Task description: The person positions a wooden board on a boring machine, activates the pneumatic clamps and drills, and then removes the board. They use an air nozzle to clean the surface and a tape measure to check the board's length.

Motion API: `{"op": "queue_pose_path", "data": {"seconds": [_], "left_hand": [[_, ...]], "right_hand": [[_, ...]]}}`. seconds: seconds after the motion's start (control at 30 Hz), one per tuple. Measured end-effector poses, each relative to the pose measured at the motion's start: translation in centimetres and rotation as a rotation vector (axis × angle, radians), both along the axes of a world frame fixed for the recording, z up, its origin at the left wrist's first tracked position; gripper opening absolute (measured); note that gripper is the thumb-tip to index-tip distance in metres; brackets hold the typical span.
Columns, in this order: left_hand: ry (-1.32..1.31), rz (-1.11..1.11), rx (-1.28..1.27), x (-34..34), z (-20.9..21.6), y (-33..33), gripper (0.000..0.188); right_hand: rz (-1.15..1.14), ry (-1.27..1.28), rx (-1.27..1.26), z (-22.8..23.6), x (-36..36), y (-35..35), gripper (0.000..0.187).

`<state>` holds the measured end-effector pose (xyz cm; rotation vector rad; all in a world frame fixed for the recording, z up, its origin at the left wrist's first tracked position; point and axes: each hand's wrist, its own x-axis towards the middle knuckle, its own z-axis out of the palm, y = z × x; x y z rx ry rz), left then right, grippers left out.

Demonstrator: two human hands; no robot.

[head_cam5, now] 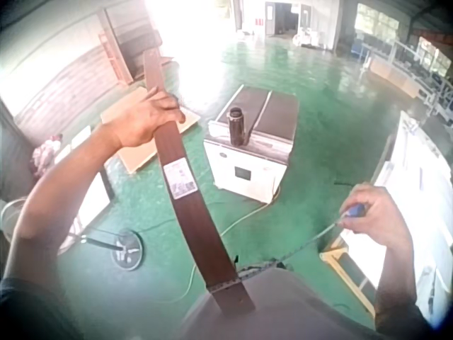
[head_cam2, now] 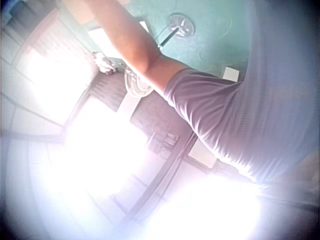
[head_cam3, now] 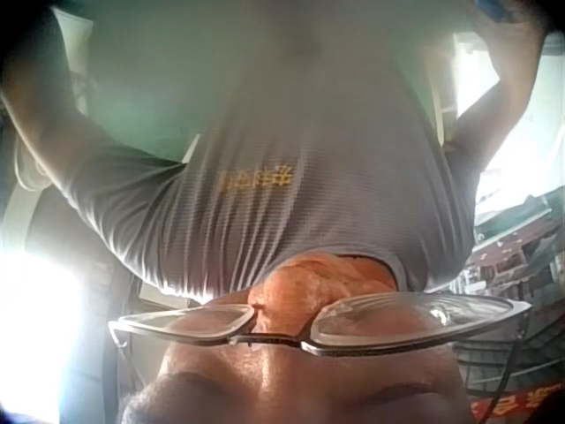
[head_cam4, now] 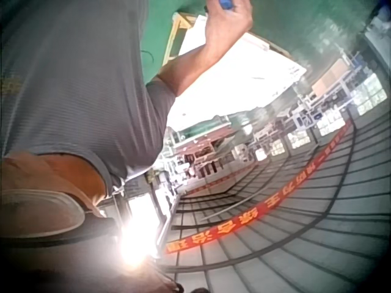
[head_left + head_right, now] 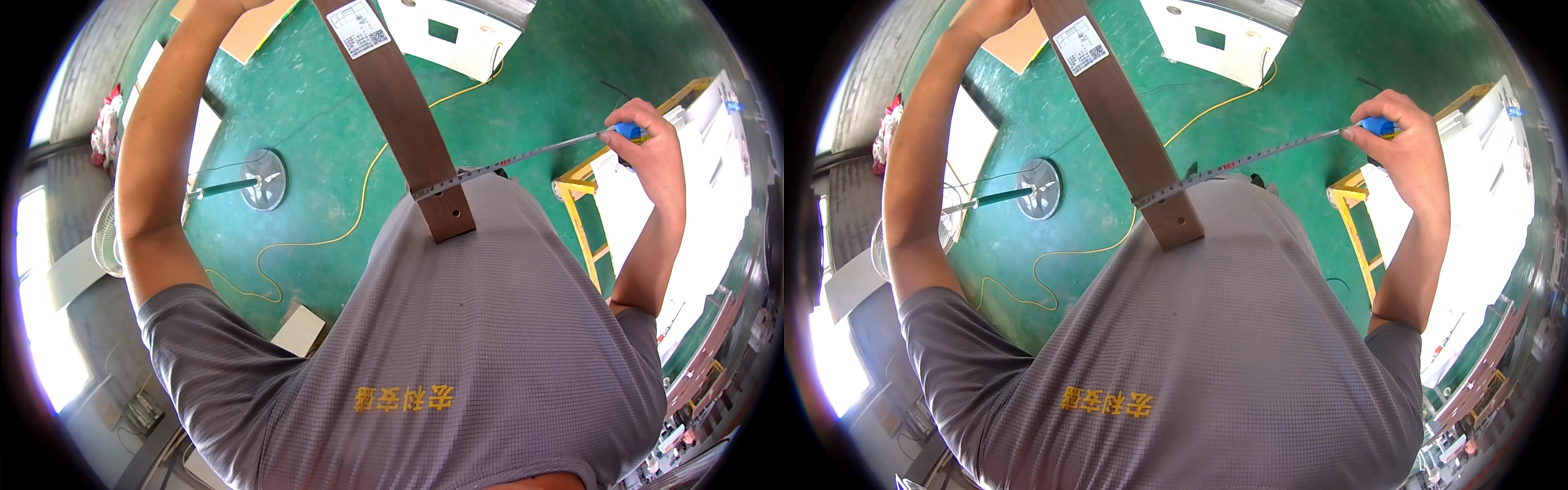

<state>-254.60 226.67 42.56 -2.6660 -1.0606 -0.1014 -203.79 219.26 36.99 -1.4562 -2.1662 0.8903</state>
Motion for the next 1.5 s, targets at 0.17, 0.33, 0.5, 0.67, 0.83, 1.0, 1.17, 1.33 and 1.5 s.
{"op": "queue_pose_path", "data": {"seconds": [0.17,0.33,0.5,0.67,0.83,1.0,1.17,1.33,1.5], "left_hand": [[-0.024,-0.002,-0.009,0.1,-0.3,-0.1,0.029],[0.045,0.112,0.041,-1.2,-1.0,0.2,0.032],[-0.141,0.102,0.144,-5.3,-6.0,2.8,0.041],[-0.244,0.327,0.073,-0.8,-11.9,-0.2,0.026],[-0.443,0.335,-0.248,5.9,-19.6,-3.5,0.030],[-0.580,0.166,-0.497,15.3,-23.5,-8.4,0.055],[-0.615,0.029,-0.606,21.0,-23.9,-12.3,0.051],[-0.562,-0.053,-0.548,26.1,-23.9,-17.0,0.052],[-0.467,-0.078,-0.571,32.6,-24.4,-21.2,0.051]], "right_hand": [[0.002,0.016,-0.014,-0.2,-0.1,0.0,0.016],[-0.153,0.118,-0.280,-0.6,1.1,0.6,0.015],[-0.353,0.808,-0.293,-6.3,4.6,0.0,0.074],[-0.645,0.912,-0.390,-10.1,5.6,-6.4,0.075],[-0.661,0.761,-0.328,-13.0,2.8,-13.6,0.044],[-0.735,0.674,-0.325,-9.5,1.0,-17.8,0.045],[-0.773,0.935,-0.008,-8.5,2.5,-21.3,0.046],[-1.025,1.108,0.337,-7.9,6.4,-26.3,0.059],[-1.204,0.923,0.583,-8.6,12.4,-32.9,0.073]]}}
